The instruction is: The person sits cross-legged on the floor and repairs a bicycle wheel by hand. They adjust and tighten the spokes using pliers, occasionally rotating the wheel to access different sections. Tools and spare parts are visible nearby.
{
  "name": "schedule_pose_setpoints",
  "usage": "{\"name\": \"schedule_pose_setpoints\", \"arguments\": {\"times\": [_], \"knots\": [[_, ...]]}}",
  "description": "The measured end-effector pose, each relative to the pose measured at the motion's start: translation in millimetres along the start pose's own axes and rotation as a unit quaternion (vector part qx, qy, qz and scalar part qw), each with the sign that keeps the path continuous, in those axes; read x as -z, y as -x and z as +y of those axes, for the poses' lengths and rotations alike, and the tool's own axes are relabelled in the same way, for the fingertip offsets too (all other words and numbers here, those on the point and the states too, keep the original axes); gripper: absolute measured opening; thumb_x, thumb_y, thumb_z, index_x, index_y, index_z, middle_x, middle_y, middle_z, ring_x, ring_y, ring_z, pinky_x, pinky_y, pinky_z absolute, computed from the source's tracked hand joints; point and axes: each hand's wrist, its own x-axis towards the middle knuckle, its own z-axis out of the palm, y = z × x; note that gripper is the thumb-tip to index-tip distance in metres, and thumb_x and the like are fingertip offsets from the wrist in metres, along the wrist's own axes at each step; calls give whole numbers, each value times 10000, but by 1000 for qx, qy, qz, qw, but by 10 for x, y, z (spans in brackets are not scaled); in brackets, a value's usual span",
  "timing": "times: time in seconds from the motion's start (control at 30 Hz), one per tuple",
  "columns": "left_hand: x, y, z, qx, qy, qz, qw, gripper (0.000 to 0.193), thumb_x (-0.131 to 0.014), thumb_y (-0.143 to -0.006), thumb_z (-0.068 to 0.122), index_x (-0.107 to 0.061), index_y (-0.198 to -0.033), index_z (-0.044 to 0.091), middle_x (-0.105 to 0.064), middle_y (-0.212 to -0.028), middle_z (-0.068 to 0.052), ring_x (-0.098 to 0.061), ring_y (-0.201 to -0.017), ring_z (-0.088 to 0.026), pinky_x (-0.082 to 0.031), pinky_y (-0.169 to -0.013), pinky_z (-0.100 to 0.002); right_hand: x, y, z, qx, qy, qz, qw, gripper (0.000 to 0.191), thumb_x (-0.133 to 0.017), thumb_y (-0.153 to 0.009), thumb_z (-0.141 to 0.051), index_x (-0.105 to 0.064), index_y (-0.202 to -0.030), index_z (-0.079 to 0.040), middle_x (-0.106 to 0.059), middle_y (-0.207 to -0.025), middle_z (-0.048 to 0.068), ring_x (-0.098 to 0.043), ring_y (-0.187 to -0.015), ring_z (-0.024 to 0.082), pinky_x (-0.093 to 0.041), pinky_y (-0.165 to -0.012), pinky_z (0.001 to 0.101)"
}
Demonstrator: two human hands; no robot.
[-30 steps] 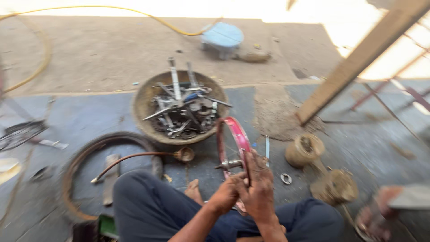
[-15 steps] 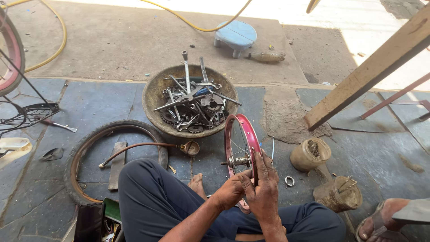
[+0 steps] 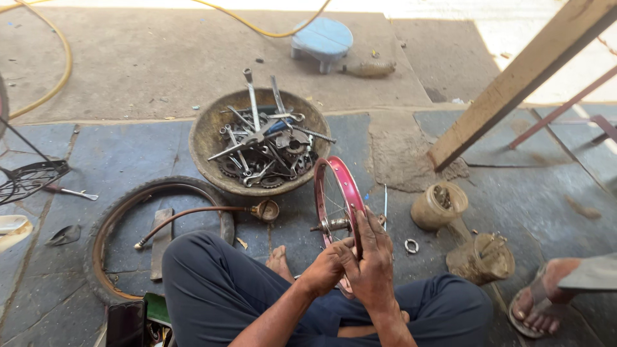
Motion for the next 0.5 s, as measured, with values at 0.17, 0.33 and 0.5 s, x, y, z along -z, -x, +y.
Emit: {"name": "schedule_pose_setpoints", "arguments": {"times": [0.17,0.33,0.5], "knots": [[-22,-42,-13,4,20,30,999,476,-611,-1061,307,-552,-1388,-34,-632,-1212,-90,-596,-1109,-153,-504,-982,-303,4,-19,-35,-5,3,12,1000,732,-708,-906,-444,-513,-1464,-12,-528,-1508,222,-525,-1370,389,-383,-1135,510],[23,-36,55,-42,33,-38,998,440,-647,-1044,268,-547,-1366,-16,-631,-1270,-75,-606,-1173,-145,-498,-1059,-292,-5,-25,-35,-1,4,6,1000,712,-689,-931,-417,-501,-1485,-11,-531,-1507,222,-532,-1379,397,-384,-1139,513],[10,-20,34,47,-18,57,997,440,-594,-1022,298,-570,-1366,25,-664,-1180,-89,-626,-1082,-149,-520,-982,-326,-52,-13,-33,-8,4,5,1000,742,-676,-933,-439,-477,-1502,-6,-513,-1516,232,-510,-1387,401,-368,-1140,521]]}}
